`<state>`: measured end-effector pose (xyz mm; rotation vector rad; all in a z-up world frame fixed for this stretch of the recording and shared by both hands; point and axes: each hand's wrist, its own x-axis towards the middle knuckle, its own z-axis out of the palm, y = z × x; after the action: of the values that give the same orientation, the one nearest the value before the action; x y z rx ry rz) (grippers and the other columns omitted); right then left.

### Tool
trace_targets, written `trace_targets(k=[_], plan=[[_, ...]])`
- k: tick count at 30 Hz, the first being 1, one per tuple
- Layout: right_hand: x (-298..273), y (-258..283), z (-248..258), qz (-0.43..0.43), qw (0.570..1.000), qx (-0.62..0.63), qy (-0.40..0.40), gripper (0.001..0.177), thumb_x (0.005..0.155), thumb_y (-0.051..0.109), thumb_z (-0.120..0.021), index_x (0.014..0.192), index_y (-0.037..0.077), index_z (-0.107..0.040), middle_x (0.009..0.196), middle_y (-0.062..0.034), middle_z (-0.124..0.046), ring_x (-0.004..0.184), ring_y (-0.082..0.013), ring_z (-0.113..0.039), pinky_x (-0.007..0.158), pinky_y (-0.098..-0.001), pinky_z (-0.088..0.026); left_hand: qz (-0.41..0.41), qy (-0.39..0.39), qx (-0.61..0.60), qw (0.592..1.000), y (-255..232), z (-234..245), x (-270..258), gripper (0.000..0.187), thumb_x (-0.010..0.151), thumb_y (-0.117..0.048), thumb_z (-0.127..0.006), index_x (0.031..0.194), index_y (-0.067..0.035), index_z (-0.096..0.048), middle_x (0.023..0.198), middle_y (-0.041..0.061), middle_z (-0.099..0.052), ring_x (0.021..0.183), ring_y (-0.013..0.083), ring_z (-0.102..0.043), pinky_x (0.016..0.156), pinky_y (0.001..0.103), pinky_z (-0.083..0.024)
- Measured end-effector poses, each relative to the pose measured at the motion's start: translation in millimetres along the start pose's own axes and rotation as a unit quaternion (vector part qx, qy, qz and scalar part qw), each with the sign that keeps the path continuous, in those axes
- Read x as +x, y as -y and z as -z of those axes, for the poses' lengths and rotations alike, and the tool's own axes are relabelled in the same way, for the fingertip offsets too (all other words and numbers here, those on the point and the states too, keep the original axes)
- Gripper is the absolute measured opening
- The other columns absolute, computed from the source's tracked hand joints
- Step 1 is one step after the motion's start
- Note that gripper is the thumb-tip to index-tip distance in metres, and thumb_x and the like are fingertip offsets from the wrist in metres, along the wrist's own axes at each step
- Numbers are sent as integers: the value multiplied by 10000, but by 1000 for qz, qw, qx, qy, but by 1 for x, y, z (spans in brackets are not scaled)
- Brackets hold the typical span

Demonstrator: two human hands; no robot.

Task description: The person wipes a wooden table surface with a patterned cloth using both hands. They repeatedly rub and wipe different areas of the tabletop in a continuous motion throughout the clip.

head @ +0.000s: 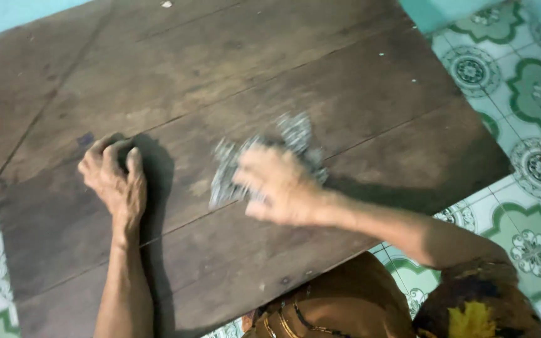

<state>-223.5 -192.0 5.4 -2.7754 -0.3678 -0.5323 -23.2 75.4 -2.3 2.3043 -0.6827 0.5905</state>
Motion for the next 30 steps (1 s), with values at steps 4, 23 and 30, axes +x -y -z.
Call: trace_targets(k=[4, 23, 30], plan=[[-39, 25, 54, 62, 987, 130, 73, 597, 871, 395, -710, 1388, 152, -534, 1581, -166, -390, 1464, -345, -365, 1163, -615, -346, -66, -6, -20, 998, -32, 15, 5, 171, 1015, -74, -653, 1155, 19, -682, 1354, 209, -582, 1200, 397, -459, 1023, 520, -380], [-133, -195, 158, -247, 952, -171, -60, 542, 922, 301, -688, 1401, 84, -560, 1464, -149, -501, 1269, -360, -508, 1038, -500, -391, -36, 17, 13, 999, -36, 13, -1, 225, 985, -72, -672, 1187, 24, -698, 1415, 231, -573, 1248, 433, -431, 1066, 550, -369], [-56, -285, 121, -285, 946, -152, -19, 613, 975, 413, -578, 1484, 80, -502, 1525, -175, -434, 1340, -388, -417, 1055, -553, -360, -13, 39, 56, 998, -18, 4, -4, 411, 928, -187, -650, 1311, -36, -633, 1327, 239, -532, 1129, 419, -447, 954, 537, -394]])
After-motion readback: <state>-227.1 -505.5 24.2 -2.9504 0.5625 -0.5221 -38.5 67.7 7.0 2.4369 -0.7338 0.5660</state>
